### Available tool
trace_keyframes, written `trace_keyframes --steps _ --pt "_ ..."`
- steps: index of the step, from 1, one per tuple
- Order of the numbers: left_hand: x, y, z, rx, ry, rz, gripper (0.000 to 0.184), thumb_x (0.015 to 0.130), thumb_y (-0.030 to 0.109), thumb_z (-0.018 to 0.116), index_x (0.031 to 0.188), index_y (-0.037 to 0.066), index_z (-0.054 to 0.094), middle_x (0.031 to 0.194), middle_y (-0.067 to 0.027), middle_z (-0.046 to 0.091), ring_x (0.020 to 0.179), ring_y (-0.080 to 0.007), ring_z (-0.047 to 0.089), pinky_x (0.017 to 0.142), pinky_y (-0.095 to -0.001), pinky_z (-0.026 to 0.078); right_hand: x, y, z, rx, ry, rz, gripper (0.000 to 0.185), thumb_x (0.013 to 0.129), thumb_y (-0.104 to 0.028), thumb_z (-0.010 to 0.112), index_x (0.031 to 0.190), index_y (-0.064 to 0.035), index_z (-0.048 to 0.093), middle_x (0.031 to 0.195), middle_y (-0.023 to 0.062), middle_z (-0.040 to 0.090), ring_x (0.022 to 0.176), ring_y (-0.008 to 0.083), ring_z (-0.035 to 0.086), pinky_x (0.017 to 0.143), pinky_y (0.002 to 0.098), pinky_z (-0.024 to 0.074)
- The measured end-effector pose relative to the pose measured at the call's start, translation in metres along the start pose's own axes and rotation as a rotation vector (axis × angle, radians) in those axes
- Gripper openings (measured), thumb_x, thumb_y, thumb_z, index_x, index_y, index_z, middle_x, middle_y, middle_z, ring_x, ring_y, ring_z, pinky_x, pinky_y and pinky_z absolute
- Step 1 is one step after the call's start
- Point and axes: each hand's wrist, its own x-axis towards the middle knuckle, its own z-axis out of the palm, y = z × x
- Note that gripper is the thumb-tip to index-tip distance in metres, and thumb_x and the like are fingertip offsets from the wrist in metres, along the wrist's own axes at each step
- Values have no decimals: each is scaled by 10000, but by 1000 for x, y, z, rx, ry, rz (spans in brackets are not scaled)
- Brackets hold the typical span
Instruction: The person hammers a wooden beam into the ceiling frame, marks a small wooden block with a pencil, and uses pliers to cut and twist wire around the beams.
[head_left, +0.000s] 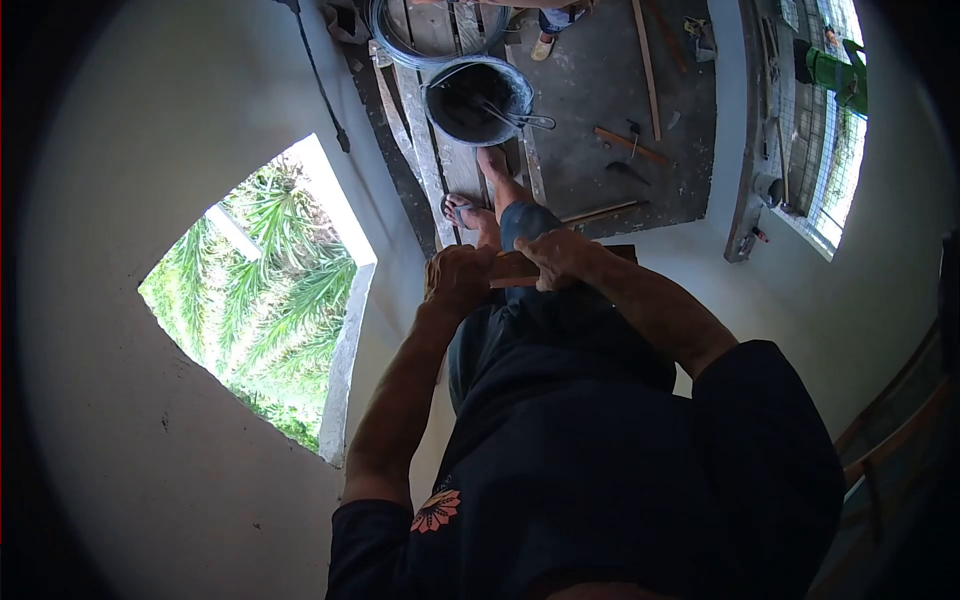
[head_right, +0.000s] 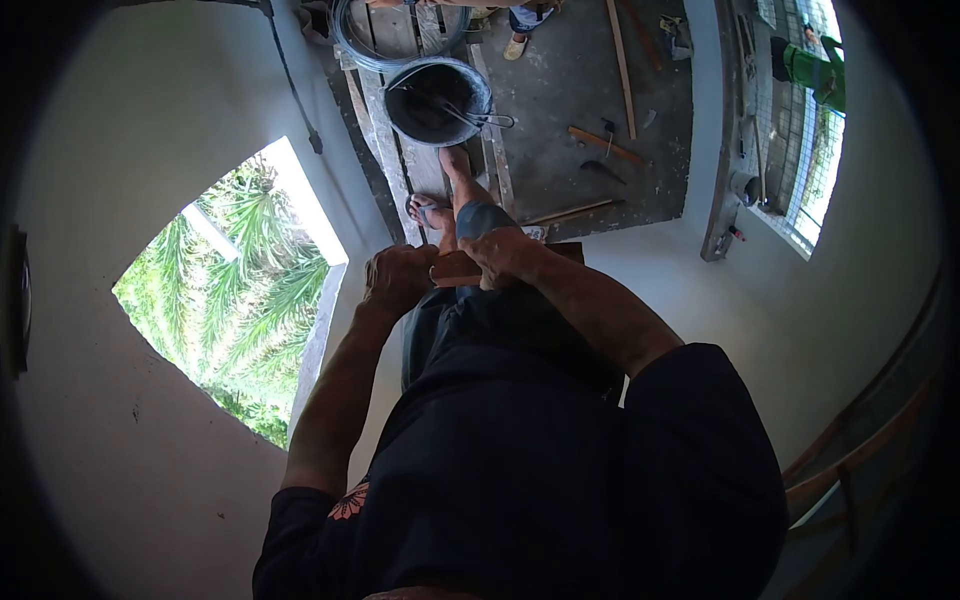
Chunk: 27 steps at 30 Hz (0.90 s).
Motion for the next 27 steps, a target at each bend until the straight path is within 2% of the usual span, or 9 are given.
trace_keyframes --steps 2,5,12,15,17,20,22,27 --pt "2 1 6 -2 8 -12 70 761 151 576 781 147 643 649 -89 609 648 -283 631 570 -432 489 1 5 2 77 33 7 618 726 -303 718 1152 27 417 981 259 628 937 394 618 811 436 491" --pt "6 13 -5 102 -177 -84 122 772 164 577 862 146 658 784 -89 652 773 -271 656 659 -424 524 4 10 2 155 69 13 622 722 -302 720 1155 26 417 982 260 627 939 395 617 812 436 490" --pt "11 11 5 97 -154 -64 132 762 179 587 868 157 662 777 -83 651 772 -271 655 654 -415 522 12 12 0 239 88 -9 631 713 -298 727 1161 21 417 984 262 625 942 397 615 813 435 487" --pt "11 9 6 72 -157 -71 129 754 199 593 854 167 666 776 -72 653 770 -267 656 650 -410 519 8 16 4 205 17 -8 635 709 -296 730 1163 19 417 985 262 624 943 398 614 813 435 486" --pt "8 6 10 52 -172 -73 126 750 212 594 841 175 674 769 -66 653 762 -265 658 644 -408 516 -3 20 4 114 -110 -3 638 706 -295 731 1165 18 417 986 263 624 944 398 614 814 435 485" --pt "6 5 18 13 -15 -33 119 714 165 624 821 188 671 659 -77 628 640 -278 641 576 -416 500 -12 25 4 -17 -274 3 642 702 -293 734 1168 16 417 987 264 623 945 399 613 814 435 484" --pt "12 7 14 41 -21 -38 126 710 170 635 827 192 675 657 -77 628 641 -277 641 576 -414 503 -11 27 4 -52 -308 2 645 700 -292 736 1169 14 417 988 264 622 946 400 612 814 435 483" --pt "14 5 11 38 -127 -37 135 691 174 658 824 190 675 660 -78 631 650 -278 643 580 -416 504 -2 26 3 68 -98 6 652 693 -289 741 1174 11 417 990 265 621 949 401 610 815 434 481"
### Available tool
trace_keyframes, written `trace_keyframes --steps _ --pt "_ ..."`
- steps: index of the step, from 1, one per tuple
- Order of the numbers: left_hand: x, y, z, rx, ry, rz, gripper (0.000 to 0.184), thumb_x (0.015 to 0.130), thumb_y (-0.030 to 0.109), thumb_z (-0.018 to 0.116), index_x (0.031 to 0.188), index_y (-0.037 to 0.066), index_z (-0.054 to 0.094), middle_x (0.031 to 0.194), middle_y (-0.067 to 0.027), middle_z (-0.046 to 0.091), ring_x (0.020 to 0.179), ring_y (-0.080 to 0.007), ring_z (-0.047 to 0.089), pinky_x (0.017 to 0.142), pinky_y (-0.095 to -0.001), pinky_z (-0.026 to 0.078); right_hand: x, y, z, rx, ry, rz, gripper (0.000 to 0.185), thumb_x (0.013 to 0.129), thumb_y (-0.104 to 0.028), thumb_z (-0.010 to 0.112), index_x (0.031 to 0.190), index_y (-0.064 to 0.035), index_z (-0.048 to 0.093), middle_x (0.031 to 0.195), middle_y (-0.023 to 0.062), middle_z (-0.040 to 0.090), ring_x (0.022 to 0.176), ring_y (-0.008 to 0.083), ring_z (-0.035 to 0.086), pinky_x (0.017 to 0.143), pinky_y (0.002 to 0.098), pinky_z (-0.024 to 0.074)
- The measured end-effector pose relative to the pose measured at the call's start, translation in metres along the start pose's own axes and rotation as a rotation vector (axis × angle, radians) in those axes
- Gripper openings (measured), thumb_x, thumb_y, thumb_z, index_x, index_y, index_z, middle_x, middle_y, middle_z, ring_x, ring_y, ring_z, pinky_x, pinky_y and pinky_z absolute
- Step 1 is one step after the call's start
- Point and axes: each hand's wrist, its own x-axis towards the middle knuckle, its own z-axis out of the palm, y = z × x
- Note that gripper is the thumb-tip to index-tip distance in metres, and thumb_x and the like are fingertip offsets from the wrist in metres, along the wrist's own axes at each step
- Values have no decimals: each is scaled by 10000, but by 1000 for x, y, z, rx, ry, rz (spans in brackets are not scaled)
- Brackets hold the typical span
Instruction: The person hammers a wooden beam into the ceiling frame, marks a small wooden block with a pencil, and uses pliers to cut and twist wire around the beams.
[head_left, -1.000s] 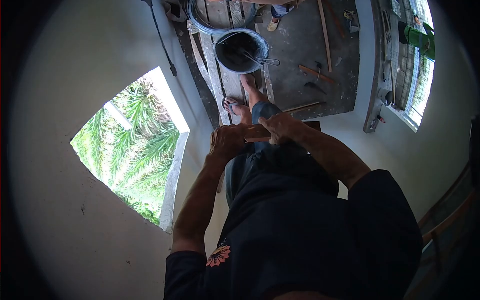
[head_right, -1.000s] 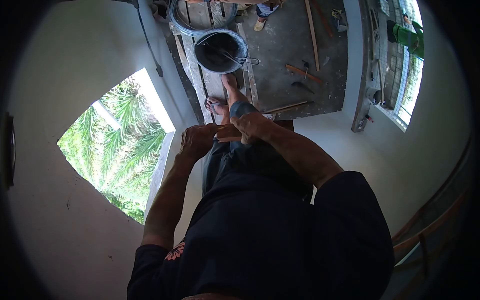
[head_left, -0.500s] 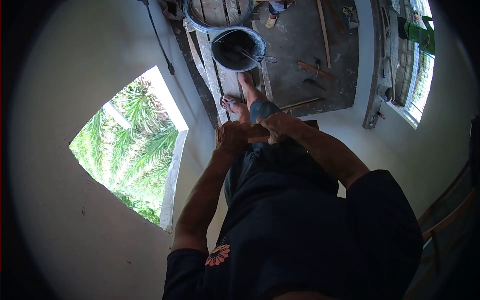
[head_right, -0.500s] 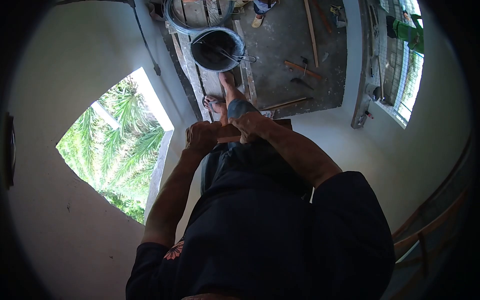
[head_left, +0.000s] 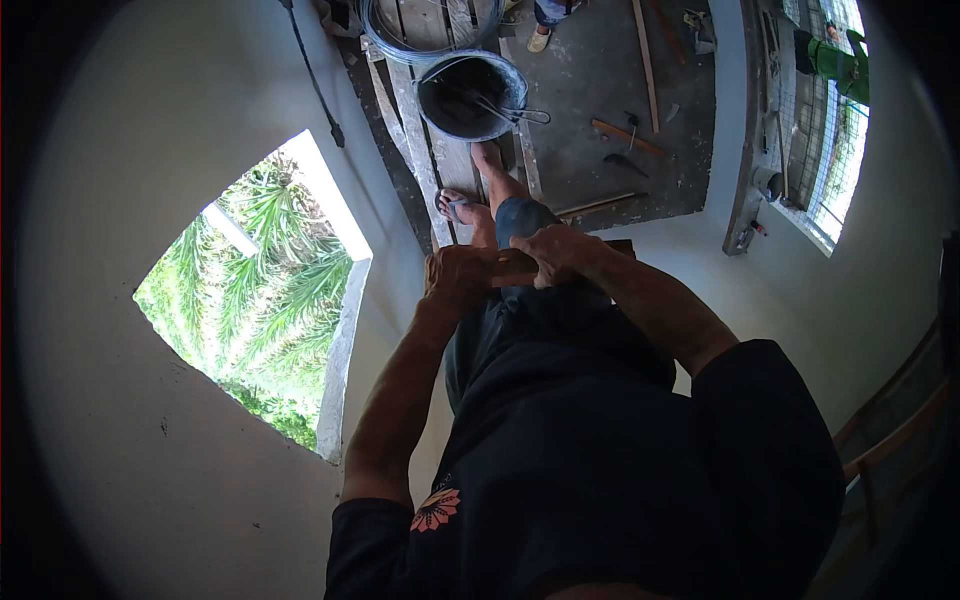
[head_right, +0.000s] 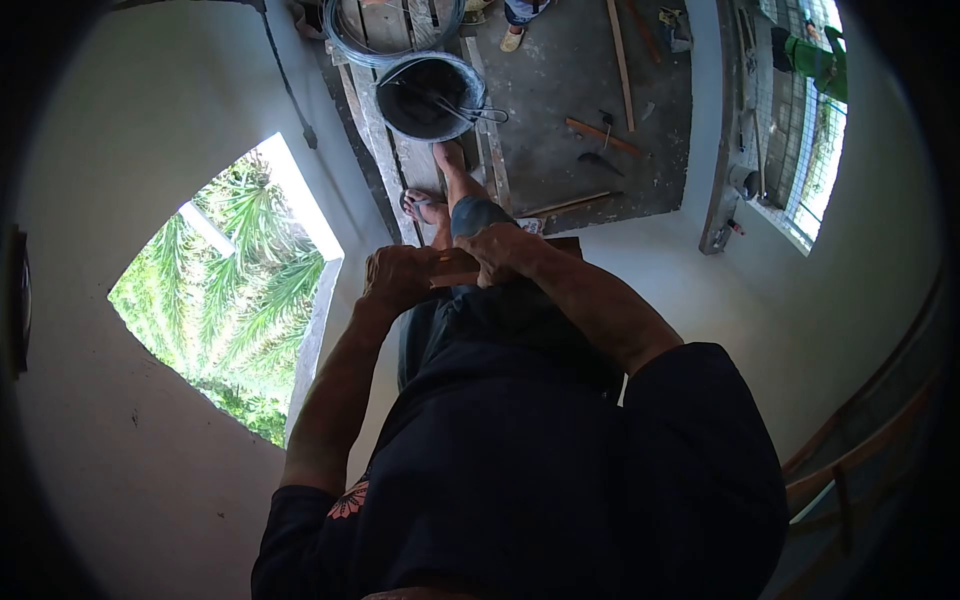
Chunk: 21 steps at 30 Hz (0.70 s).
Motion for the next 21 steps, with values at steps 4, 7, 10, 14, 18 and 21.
trace_keyframes --steps 4,7,10,14,18,21 --pt "4 -4 1 22 -7 -3 140 679 178 666 818 191 672 665 -76 634 656 -278 645 585 -417 504 29 -8 -4 125 223 -25 658 688 -287 744 1177 9 417 991 266 620 950 403 609 816 434 480" --pt "0 -3 1 -1 -27 31 120 677 174 662 797 189 664 661 -77 631 653 -281 643 582 -416 503 52 -10 -4 177 341 -28 663 684 -285 747 1179 7 417 992 267 619 952 404 608 816 434 479" --pt "0 -1 -5 15 35 -5 86 685 173 648 770 180 652 652 -84 625 654 -286 643 583 -416 506 67 -14 -6 205 432 -34 668 680 -283 750 1182 5 417 993 267 618 953 404 607 817 433 478" --pt "7 6 -31 52 -58 -82 80 773 207 596 800 160 654 673 -118 633 706 -327 649 639 -458 503 73 -13 -7 227 491 -21 674 675 -281 754 1185 2 417 995 268 617 955 406 606 817 433 476" --pt "21 2 -72 -277 202 -295 209 908 303 499 909 147 638 847 -170 656 802 -395 622 701 -489 480 75 -12 -10 234 509 -16 680 669 -279 757 1189 -1 417 996 269 616 957 407 605 818 433 475" --pt "34 -16 -112 -324 285 -345 216 921 265 479 951 97 612 867 -186 653 839 -410 615 718 -482 470 75 -12 -10 238 509 -14 685 666 -277 760 1191 -3 417 997 270 615 958 408 604 819 433 474"
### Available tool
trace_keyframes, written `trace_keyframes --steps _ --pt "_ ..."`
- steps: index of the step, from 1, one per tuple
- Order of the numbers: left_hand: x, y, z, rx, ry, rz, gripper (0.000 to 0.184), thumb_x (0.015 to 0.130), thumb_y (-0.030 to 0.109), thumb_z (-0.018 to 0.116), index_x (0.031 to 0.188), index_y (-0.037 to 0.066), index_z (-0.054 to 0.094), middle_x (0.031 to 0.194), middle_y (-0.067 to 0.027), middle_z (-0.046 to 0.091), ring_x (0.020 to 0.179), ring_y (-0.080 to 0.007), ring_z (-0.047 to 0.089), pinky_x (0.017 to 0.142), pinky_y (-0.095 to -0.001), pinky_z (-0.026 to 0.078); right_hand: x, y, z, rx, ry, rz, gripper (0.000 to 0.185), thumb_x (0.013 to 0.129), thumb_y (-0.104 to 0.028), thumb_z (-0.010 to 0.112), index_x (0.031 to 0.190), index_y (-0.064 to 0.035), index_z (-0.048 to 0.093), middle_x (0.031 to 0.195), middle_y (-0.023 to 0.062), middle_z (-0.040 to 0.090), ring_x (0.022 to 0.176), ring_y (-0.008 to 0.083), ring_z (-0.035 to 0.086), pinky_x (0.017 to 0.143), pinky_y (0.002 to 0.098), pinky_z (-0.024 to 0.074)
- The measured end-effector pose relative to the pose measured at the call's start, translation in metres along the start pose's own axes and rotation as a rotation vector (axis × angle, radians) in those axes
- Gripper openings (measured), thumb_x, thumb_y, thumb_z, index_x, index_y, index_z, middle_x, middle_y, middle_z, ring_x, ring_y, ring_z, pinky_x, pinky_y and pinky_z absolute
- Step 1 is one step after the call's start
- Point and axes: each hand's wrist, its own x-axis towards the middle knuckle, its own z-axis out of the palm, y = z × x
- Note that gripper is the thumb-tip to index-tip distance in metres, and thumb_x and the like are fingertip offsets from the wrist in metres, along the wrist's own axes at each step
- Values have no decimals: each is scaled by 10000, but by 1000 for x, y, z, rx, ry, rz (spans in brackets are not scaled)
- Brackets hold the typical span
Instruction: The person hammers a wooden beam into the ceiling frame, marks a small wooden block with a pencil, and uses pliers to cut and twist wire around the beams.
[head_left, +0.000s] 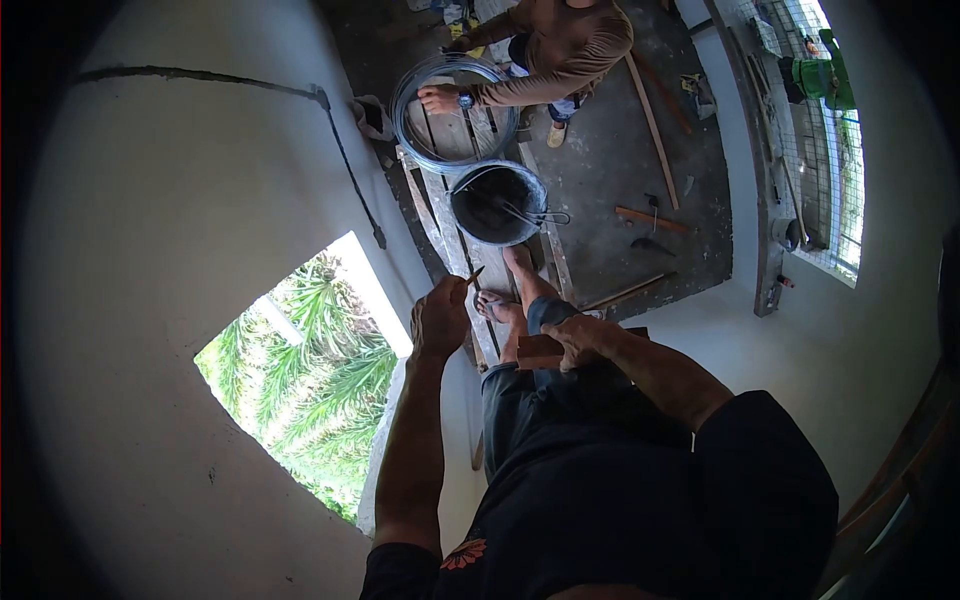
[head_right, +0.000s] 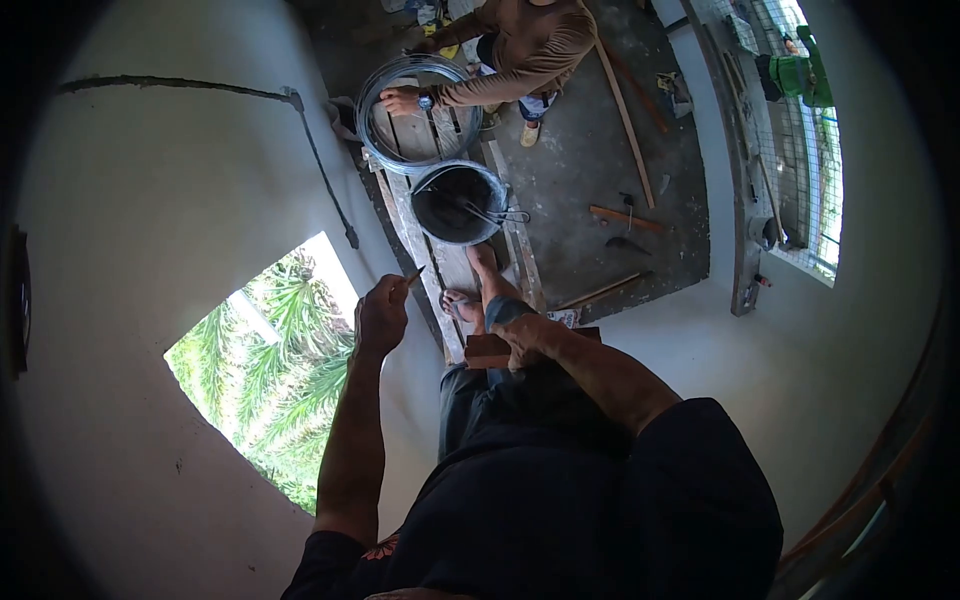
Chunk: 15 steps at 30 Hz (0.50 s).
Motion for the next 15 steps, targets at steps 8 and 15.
trace_keyframes --steps 8,15 --pt "24 -20 -27 -20 29 20 210 929 244 483 1036 81 563 940 -190 651 892 -419 605 747 -485 462 3 1 -2 9 11 1 698 655 -272 767 1198 -8 417 1000 272 612 962 410 601 820 432 471" --pt "17 -35 0 -52 -187 -122 217 894 259 490 986 76 564 907 -202 639 880 -407 607 746 -480 456 5 3 -7 8 9 -12 710 646 -268 774 1204 -12 417 1002 273 610 965 412 599 821 431 468"
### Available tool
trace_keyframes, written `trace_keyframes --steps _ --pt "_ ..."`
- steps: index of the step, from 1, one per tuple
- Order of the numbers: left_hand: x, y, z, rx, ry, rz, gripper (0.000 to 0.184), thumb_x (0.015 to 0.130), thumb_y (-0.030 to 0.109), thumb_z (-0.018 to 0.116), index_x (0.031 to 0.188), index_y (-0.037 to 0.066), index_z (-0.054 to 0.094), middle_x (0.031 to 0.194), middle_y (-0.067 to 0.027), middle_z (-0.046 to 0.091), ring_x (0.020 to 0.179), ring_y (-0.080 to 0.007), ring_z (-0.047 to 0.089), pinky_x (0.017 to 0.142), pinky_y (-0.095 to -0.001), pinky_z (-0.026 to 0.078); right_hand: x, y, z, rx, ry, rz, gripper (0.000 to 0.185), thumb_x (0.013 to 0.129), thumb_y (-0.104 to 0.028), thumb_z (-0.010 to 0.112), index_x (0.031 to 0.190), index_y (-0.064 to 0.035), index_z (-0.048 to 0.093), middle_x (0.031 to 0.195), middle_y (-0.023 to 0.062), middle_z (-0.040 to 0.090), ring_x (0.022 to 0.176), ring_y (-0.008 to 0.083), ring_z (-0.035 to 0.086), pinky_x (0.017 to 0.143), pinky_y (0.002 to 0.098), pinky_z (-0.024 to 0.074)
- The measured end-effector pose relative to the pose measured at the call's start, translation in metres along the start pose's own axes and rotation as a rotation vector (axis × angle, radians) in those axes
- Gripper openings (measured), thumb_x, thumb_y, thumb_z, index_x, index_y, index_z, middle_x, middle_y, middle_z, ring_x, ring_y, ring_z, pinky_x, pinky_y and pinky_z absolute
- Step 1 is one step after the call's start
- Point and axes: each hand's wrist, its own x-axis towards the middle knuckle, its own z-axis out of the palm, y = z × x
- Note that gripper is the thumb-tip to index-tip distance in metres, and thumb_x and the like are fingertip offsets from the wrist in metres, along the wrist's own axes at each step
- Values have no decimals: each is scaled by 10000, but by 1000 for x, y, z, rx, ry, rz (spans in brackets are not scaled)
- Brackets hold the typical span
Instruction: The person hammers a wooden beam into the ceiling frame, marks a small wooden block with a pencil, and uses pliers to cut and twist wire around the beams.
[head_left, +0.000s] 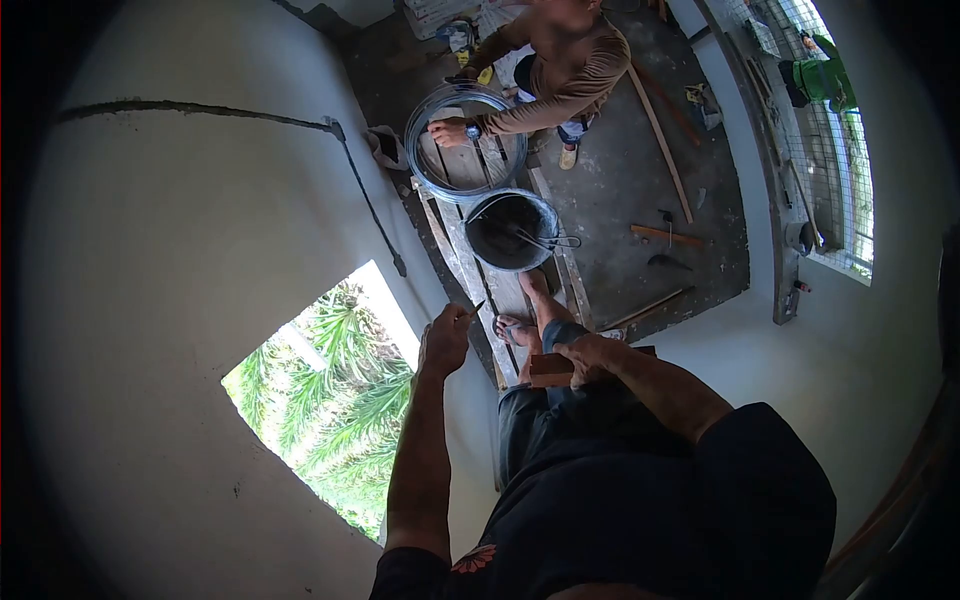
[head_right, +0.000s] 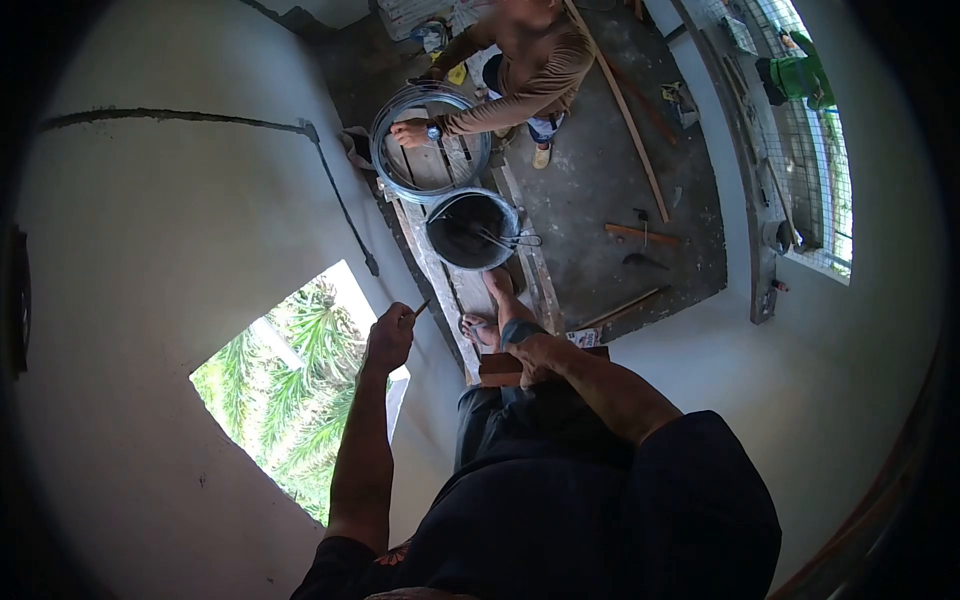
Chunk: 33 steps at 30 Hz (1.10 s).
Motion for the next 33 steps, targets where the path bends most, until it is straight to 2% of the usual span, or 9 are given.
trace_keyframes --steps 11,15,19,20,23,24,27,29,33 --pt "20 -24 8 -3 72 25 242 888 256 504 961 35 570 898 -210 642 874 -409 608 759 -470 463 -3 6 -3 -47 -45 0 730 631 -262 784 1214 -19 417 1006 276 607 970 416 595 823 430 464" --pt "22 -22 1 -12 235 72 290 885 283 544 940 0 569 860 -226 636 817 -401 615 734 -460 469 -26 24 -21 -203 -222 11 737 626 -260 788 1217 -22 417 1008 277 606 972 417 594 823 430 463" --pt "29 -12 -10 -33 379 20 351 848 335 626 801 -12 604 745 -209 634 714 -357 624 674 -430 466 -52 43 -59 -358 -374 31 744 621 -257 792 1220 -25 417 1009 278 605 973 418 593 824 430 461" --pt "30 -12 -12 -73 399 24 382 858 357 601 783 -16 635 676 -184 627 654 -319 617 642 -408 462 -49 44 -73 -366 -349 42 746 620 -257 792 1221 -25 417 1009 278 605 974 419 593 824 430 461" --pt "47 -19 -14 -221 370 -22 387 876 357 549 850 -12 664 653 -150 631 592 -245 590 592 -377 449 -10 63 -108 -356 -64 122 629 627 -280 792 1089 -29 447 921 262 623 901 434 613 734 449 482" --pt "51 -12 -18 -337 291 -117 398 885 344 507 909 -17 671 656 -111 636 514 -161 536 529 -335 425 -1 56 -126 -335 18 155 657 625 -295 796 1109 -25 444 946 263 622 920 428 610 754 441 483" --pt "70 17 -25 -581 289 -82 379 927 378 520 946 13 617 664 -51 598 373 -47 353 358 -209 271 32 59 -167 -204 291 215 730 606 -308 813 1160 -12 441 1019 252 616 973 389 606 811 409 486" --pt "87 36 -29 -709 256 -63 358 914 351 526 996 8 592 758 -75 620 436 -53 416 381 -213 317 49 63 -186 -74 405 163 715 662 -306 792 1181 7 412 1070 276 604 1028 390 596 852 416 479" --pt "131 78 -26 -842 199 -38 331 904 313 523 1021 7 566 839 -83 631 564 -87 515 443 -234 392 100 101 -183 413 545 120 644 678 -224 779 1169 16 439 1029 181 628 935 269 622 802 352 494"
